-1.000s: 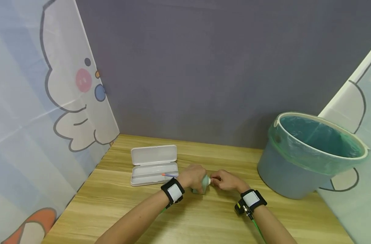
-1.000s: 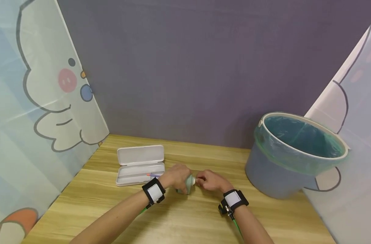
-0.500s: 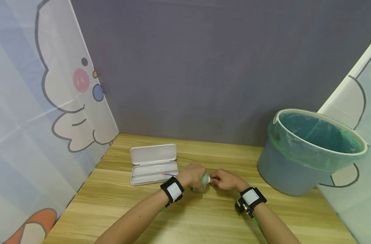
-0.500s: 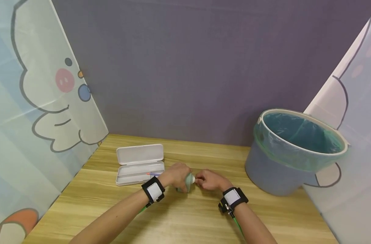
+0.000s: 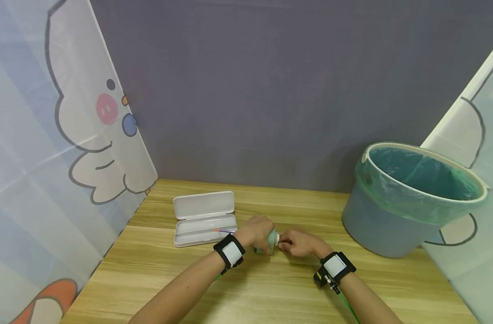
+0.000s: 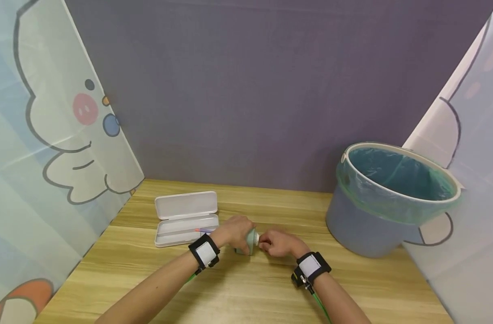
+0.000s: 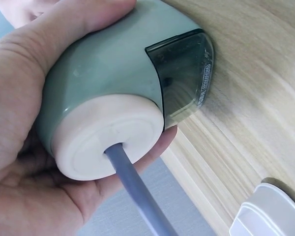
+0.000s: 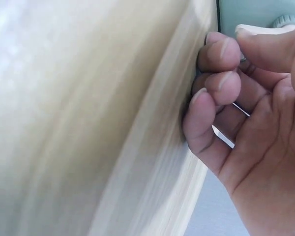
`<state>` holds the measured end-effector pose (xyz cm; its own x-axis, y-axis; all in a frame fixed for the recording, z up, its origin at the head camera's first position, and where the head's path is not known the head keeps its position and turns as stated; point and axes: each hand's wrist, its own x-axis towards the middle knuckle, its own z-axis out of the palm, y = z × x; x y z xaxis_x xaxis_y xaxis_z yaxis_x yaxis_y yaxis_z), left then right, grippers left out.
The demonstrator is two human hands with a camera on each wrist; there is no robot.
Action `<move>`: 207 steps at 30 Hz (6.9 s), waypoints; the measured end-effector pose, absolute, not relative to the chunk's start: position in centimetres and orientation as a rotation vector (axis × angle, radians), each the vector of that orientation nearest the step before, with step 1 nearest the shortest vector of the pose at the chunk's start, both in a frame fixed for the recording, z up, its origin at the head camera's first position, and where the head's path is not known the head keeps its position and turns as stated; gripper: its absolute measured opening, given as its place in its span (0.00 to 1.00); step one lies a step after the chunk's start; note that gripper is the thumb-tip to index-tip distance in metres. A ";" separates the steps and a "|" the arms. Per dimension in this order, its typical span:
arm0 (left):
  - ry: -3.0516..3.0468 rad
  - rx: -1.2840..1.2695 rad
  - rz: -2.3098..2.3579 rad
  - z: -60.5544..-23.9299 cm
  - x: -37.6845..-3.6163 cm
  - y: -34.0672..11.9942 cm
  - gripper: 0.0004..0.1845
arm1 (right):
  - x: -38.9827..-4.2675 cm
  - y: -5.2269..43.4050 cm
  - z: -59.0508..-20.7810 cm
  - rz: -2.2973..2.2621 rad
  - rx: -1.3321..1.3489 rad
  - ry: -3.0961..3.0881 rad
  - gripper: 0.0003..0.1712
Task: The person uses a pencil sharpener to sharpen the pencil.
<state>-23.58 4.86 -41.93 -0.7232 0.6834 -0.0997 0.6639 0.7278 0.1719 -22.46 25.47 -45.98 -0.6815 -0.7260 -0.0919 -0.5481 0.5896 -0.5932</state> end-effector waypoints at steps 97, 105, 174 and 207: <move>2.814 0.933 0.201 -41.7 -22.6 5.3 0.23 | -19.4 26.0 -43.7 -1.108 -1.037 2.307 0.20; 2.806 0.918 0.168 -41.5 -22.8 5.3 0.23 | -19.5 26.0 -43.1 -1.119 -0.998 2.362 0.22; 2.786 1.018 0.163 -41.8 -23.4 5.1 0.22 | -23.4 26.6 -42.0 -0.996 -0.997 2.503 0.22; 2.785 1.043 0.210 -42.5 -23.2 5.0 0.22 | -24.2 26.5 -44.1 -0.953 -0.923 2.538 0.19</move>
